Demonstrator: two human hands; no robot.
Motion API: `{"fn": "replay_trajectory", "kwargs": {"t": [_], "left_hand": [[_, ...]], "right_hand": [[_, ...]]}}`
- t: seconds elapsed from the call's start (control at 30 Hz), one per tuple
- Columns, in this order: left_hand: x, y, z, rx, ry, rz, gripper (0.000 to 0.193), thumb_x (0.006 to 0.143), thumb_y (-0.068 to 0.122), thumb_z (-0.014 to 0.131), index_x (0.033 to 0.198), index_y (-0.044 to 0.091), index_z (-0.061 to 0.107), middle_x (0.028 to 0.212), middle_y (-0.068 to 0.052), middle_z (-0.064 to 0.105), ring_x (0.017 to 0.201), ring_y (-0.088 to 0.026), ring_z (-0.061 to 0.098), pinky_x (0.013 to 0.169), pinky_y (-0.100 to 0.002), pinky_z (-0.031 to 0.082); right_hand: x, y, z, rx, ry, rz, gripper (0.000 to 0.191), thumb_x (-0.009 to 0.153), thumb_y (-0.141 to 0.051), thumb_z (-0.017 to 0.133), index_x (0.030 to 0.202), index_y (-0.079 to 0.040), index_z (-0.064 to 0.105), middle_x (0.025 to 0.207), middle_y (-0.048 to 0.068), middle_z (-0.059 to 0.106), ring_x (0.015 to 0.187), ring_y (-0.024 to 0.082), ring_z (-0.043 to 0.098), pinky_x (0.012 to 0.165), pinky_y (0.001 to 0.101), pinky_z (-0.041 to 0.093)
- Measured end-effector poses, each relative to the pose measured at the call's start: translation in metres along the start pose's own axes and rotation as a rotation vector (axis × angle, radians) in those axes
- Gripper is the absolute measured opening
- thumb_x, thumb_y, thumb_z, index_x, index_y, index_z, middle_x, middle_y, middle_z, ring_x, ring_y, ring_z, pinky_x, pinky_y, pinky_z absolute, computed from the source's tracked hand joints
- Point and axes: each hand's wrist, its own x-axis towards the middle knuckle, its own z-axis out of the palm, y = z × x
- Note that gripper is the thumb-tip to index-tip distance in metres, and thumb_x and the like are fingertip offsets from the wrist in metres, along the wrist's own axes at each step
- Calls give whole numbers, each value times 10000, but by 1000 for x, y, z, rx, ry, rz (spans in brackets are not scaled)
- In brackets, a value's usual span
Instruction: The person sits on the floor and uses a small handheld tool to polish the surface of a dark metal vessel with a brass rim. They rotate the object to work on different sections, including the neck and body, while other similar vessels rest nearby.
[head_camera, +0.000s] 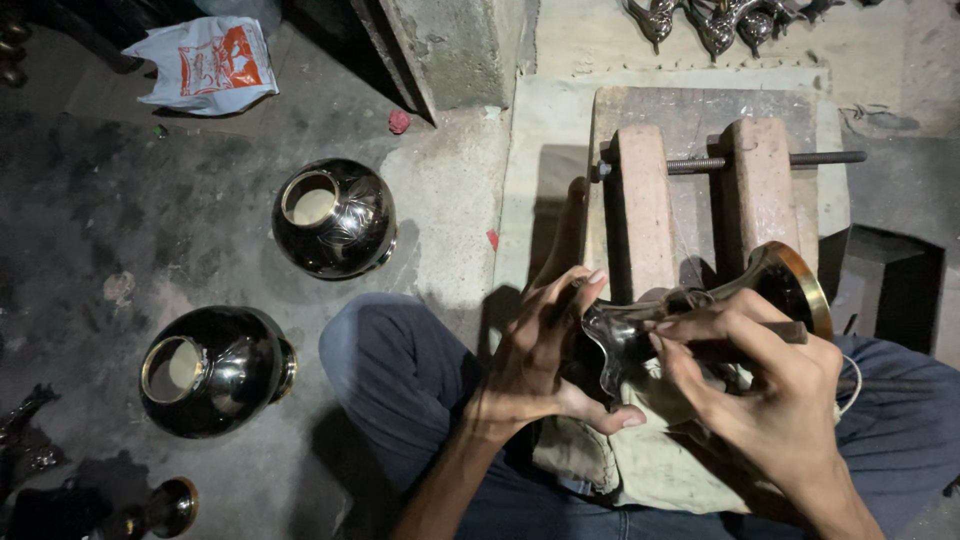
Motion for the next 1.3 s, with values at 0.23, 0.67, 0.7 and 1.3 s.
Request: {"fn": "replay_trajectory", "kwargs": {"t": [0.23, 0.67, 0.7, 1.3], "left_hand": [[0, 0, -1, 40, -65, -37, 1324, 679, 756, 799, 1610, -14, 257, 1535, -283, 438, 1451, -435, 495, 1273, -530, 444], [8, 2, -4, -111, -43, -129, 1291, 760, 834, 628, 1662, -24, 283, 1130, -156, 703, 1201, -310, 709, 1317, -495, 381], [8, 2, -4, -108, -50, -146, 1315, 750, 846, 613, 1678, -27, 285, 1105, -147, 716, 1191, -305, 720, 1353, -513, 350], [-8, 2, 2, -29, -27, 6, 1257, 704, 636, 887, 1666, 378, 119, 1698, -183, 217, 1541, -398, 326, 1296, -571, 401]], "right_hand": [[-5, 7, 2, 10, 12, -24, 178, 742, -22, 813, 905, -14, 743, 900, 61, 746, 778, 141, 735, 667, 255, 566], [-16, 21, 6, 18, 17, -47, 159, 724, -32, 824, 858, -19, 741, 868, 69, 742, 719, 124, 728, 612, 236, 562], [-16, 22, 6, 6, 14, -53, 162, 712, -34, 832, 846, -21, 742, 850, 69, 741, 697, 121, 722, 594, 236, 555], [-3, 5, 5, 17, 32, -33, 196, 773, -12, 823, 958, -20, 759, 916, 72, 757, 772, 139, 722, 679, 254, 544]]}}
